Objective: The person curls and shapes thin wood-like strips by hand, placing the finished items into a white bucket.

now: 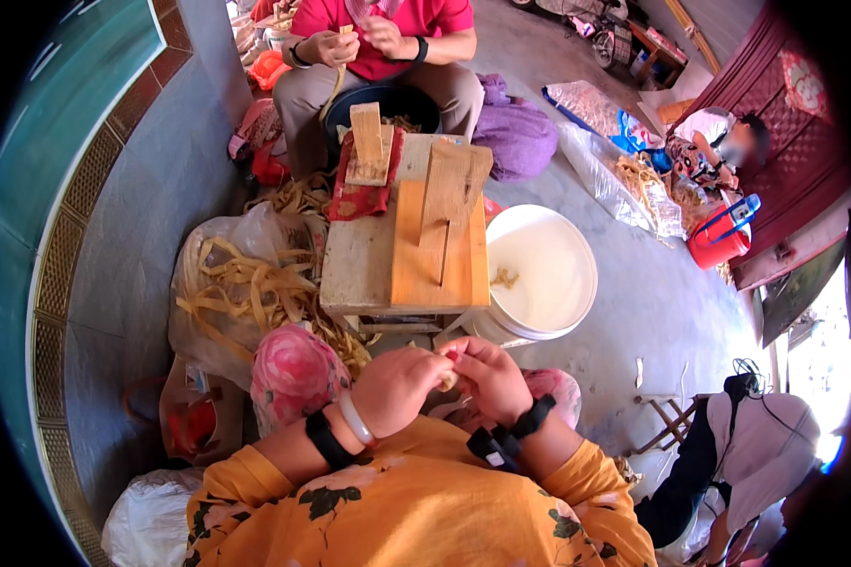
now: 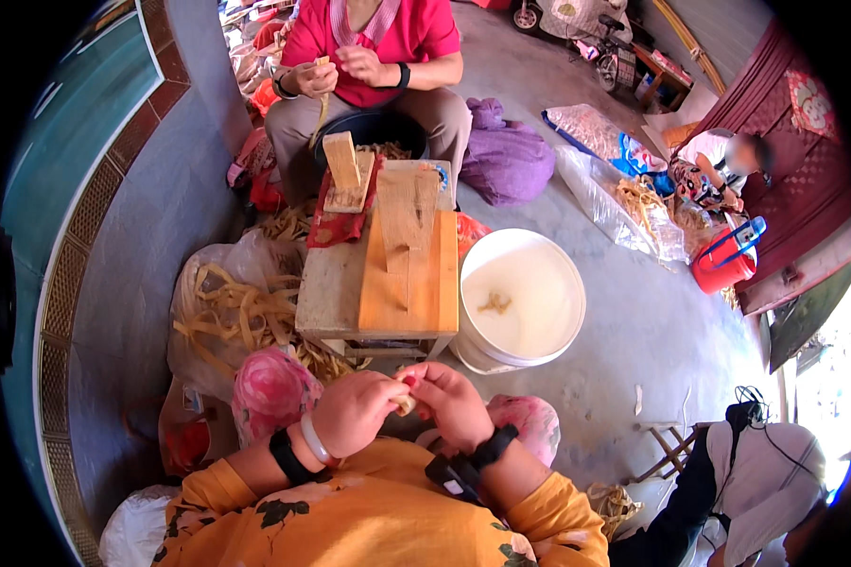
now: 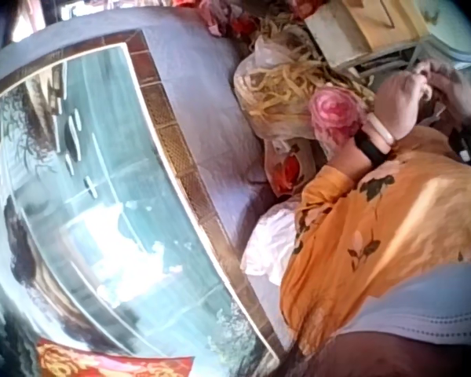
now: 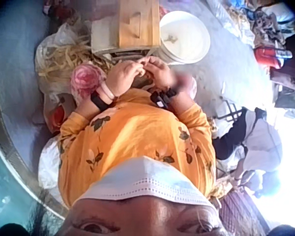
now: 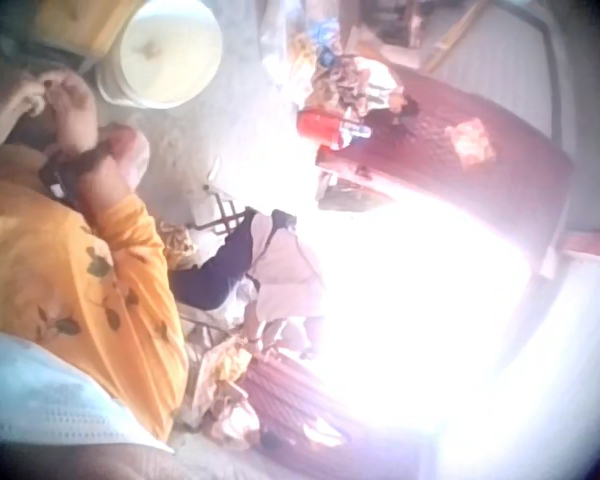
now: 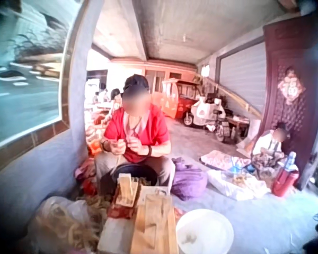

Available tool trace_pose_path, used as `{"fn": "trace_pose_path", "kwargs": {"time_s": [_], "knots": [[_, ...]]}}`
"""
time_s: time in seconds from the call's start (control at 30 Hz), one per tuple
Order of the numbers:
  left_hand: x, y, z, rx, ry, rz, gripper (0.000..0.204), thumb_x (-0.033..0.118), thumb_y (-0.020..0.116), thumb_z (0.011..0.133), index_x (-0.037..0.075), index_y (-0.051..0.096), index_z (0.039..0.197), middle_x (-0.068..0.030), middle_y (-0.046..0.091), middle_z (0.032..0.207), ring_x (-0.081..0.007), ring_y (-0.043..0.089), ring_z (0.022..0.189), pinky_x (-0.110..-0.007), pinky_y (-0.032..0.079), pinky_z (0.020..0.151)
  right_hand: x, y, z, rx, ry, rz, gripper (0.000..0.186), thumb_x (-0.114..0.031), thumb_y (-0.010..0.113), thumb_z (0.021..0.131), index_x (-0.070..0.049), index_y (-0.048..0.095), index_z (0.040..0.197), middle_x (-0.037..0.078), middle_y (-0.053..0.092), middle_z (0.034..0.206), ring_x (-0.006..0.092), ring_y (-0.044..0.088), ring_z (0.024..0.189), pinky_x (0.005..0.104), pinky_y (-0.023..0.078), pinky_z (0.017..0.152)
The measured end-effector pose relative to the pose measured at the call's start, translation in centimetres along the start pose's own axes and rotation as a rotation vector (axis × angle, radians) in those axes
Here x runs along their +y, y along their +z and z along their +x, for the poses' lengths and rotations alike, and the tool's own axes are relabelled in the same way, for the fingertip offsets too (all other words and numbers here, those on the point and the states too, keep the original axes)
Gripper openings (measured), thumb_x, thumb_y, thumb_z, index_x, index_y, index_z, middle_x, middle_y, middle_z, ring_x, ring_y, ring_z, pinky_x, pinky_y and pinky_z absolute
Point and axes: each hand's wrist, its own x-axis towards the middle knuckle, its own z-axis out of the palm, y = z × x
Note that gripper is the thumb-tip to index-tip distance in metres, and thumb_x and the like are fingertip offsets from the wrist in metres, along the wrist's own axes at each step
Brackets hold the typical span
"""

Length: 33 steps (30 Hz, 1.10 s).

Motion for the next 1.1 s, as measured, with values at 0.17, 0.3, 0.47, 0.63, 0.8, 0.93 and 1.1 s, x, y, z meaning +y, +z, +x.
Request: {"fn": "trace_pose_path", "kwargs": {"time_s": [0.17, 0.3, 0.47, 0.63, 0.8, 0.93, 1.1], "knots": [[-0.6, 1.1, -0.7, 0.135, -0.424, -0.428, 0.026, -0.001, 0.066, 0.083, 0.002, 0.055, 0.106, -0.0054, 0.063, 0.094, -0.0197, 0.064, 0.087, -0.031, 0.051, 0.074, -2.1, 4.1, -1.2, 0.137, -0.607, -1.197, 0.04, 0.006, 0.062, 0.07, -0.003, 0.053, 0.108, 0.013, 0.056, 0.089, 0.0279, 0.057, 0.076, 0.0361, 0.047, 0.063], [-3.2, 0.8, -1.9, -0.024, -0.708, -1.323, 0.018, 0.002, 0.063, 0.088, 0.004, 0.058, 0.105, -0.0021, 0.06, 0.108, -0.0102, 0.058, 0.092, -0.025, 0.048, 0.08, -2.1, 2.7, 0.1, 0.267, -0.974, -1.248, 0.041, 0.009, 0.064, 0.068, -0.004, 0.056, 0.105, 0.014, 0.057, 0.09, 0.0302, 0.058, 0.073, 0.0361, 0.049, 0.064], [-2.1, 0.0, -1.0, 0.104, -0.665, -1.3, 0.009, 0.002, 0.063, 0.088, 0.003, 0.06, 0.096, -0.0037, 0.055, 0.117, -0.0097, 0.054, 0.098, -0.025, 0.043, 0.089, -2.8, 3.1, -0.2, 0.118, -0.859, -1.161, 0.027, 0.008, 0.066, 0.07, -0.003, 0.061, 0.094, 0.013, 0.06, 0.089, 0.0308, 0.062, 0.08, 0.0357, 0.051, 0.07], [-2.5, 0.8, -1.5, 0.128, -0.519, -0.944, 0.015, 0.001, 0.064, 0.088, 0.001, 0.06, 0.102, -0.0018, 0.057, 0.107, -0.009, 0.054, 0.088, -0.023, 0.046, 0.077, -1.4, 1.4, -0.2, 0.099, -0.502, -1.036, 0.011, -0.002, 0.065, 0.082, -0.001, 0.059, 0.091, 0.008, 0.065, 0.085, 0.0223, 0.063, 0.075, 0.0316, 0.051, 0.069], [-1.6, -0.4, -0.8, 0.036, -0.593, -0.822, 0.025, 0.022, 0.053, 0.098, 0.001, 0.061, 0.109, 0.0008, 0.06, 0.086, -0.0075, 0.053, 0.071, -0.022, 0.046, 0.064, -2.2, 1.6, -0.6, 0.059, -0.157, -0.555, 0.015, -0.013, 0.058, 0.092, 0.0, 0.057, 0.085, 0.006, 0.064, 0.08, 0.0159, 0.06, 0.071, 0.0285, 0.047, 0.066], [-1.3, -0.9, 0.1, 0.202, -0.561, -0.672, 0.027, 0.025, 0.047, 0.101, 0.003, 0.061, 0.11, 0.0052, 0.053, 0.079, -0.0023, 0.045, 0.066, -0.017, 0.037, 0.059, -2.8, 3.0, -0.2, -0.066, -0.54, -1.183, 0.015, -0.011, 0.06, 0.091, -0.001, 0.058, 0.08, 0.011, 0.055, 0.07, 0.0257, 0.056, 0.066, 0.0353, 0.045, 0.061], [-2.1, -2.3, 0.7, 0.285, -0.458, -0.308, 0.018, 0.017, 0.049, 0.099, 0.005, 0.06, 0.108, 0.0039, 0.052, 0.073, -0.0039, 0.044, 0.063, -0.02, 0.036, 0.057, -3.4, 3.1, -1.5, -0.024, -0.348, -0.933, 0.016, -0.016, 0.058, 0.093, -0.002, 0.058, 0.085, 0.011, 0.058, 0.071, 0.0255, 0.059, 0.069, 0.0349, 0.046, 0.063]]}}
